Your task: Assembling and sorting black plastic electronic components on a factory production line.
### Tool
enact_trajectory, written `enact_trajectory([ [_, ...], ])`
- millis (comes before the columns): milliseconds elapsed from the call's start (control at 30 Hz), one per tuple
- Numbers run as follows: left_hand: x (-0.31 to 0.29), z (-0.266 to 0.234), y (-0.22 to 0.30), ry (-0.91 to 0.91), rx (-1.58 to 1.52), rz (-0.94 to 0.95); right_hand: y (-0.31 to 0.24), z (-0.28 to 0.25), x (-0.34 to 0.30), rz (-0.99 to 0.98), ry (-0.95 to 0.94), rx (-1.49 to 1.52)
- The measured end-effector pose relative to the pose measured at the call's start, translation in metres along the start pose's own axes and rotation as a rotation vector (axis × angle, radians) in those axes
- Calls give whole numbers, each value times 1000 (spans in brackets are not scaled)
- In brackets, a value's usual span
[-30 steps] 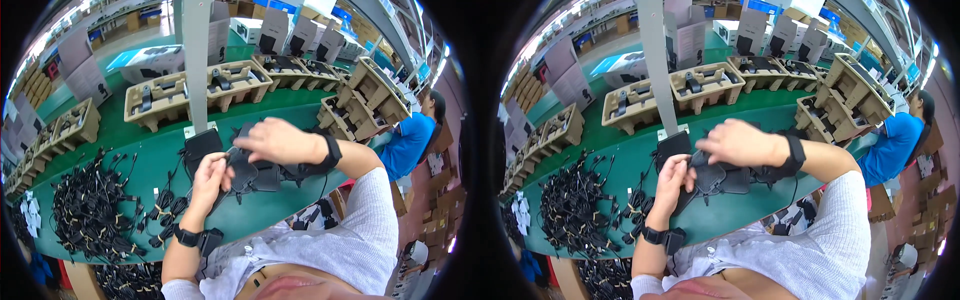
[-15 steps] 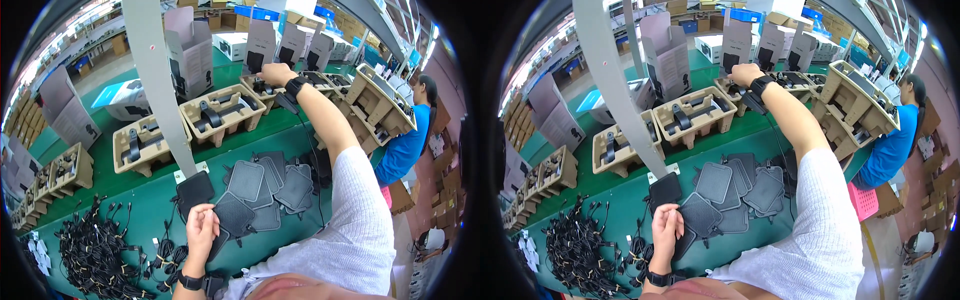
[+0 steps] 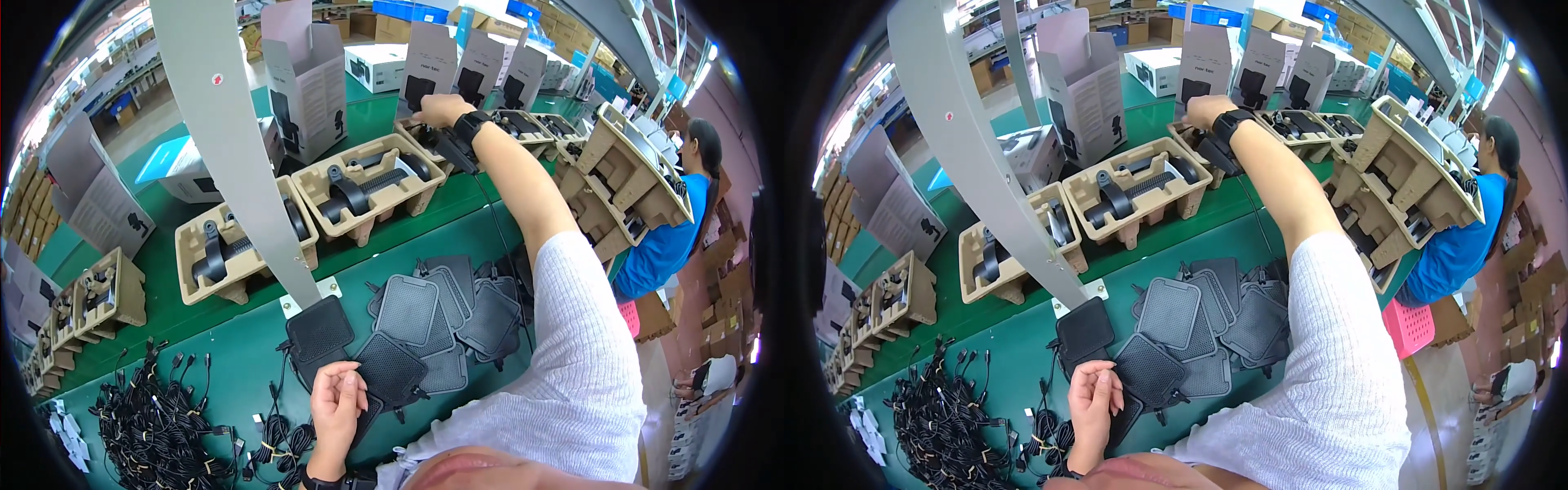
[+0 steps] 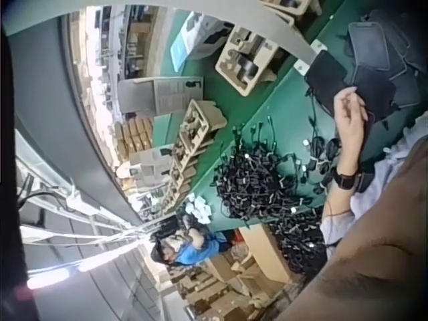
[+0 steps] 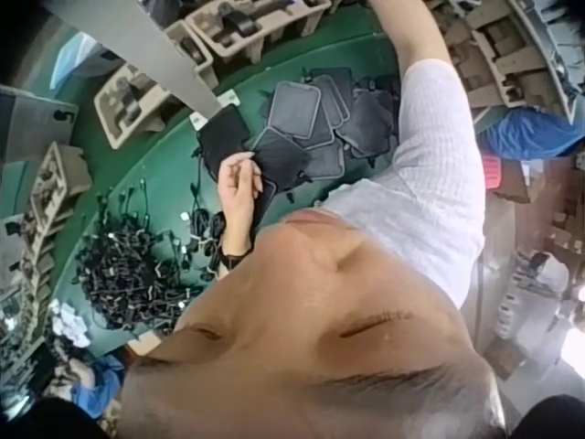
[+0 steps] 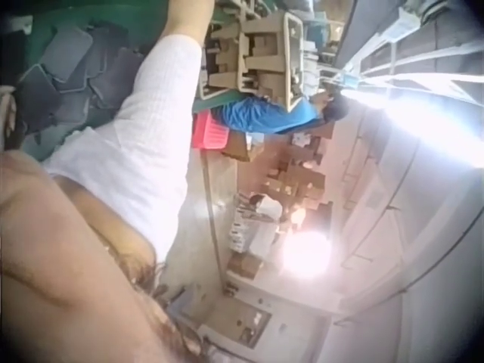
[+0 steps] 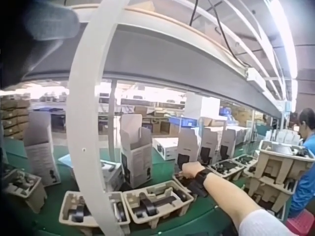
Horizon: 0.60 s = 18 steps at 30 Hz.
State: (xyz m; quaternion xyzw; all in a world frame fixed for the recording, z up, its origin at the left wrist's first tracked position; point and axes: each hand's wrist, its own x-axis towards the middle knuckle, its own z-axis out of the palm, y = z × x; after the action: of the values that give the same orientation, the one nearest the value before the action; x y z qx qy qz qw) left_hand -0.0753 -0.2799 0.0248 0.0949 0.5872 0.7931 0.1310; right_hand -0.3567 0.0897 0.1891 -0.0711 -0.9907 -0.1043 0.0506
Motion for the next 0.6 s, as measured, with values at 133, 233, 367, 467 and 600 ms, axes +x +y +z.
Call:
enact_trajectory([
  [133,-2,-3,4,19,4,-27,3,11,-6,-53,-101,-217],
  [233,-2,-7,5,33,14,-30,-17,5,-9,-103,-106,-324],
  [367,-1,-10,6,42,32,-18,-24,28,7,8,93,-60],
  [467,-1,-11,8,23,2,-40,-13,60,23,-26,186,190],
  [600,-3,-17,6,33,2,-41,-30,74,23,257,188,714],
])
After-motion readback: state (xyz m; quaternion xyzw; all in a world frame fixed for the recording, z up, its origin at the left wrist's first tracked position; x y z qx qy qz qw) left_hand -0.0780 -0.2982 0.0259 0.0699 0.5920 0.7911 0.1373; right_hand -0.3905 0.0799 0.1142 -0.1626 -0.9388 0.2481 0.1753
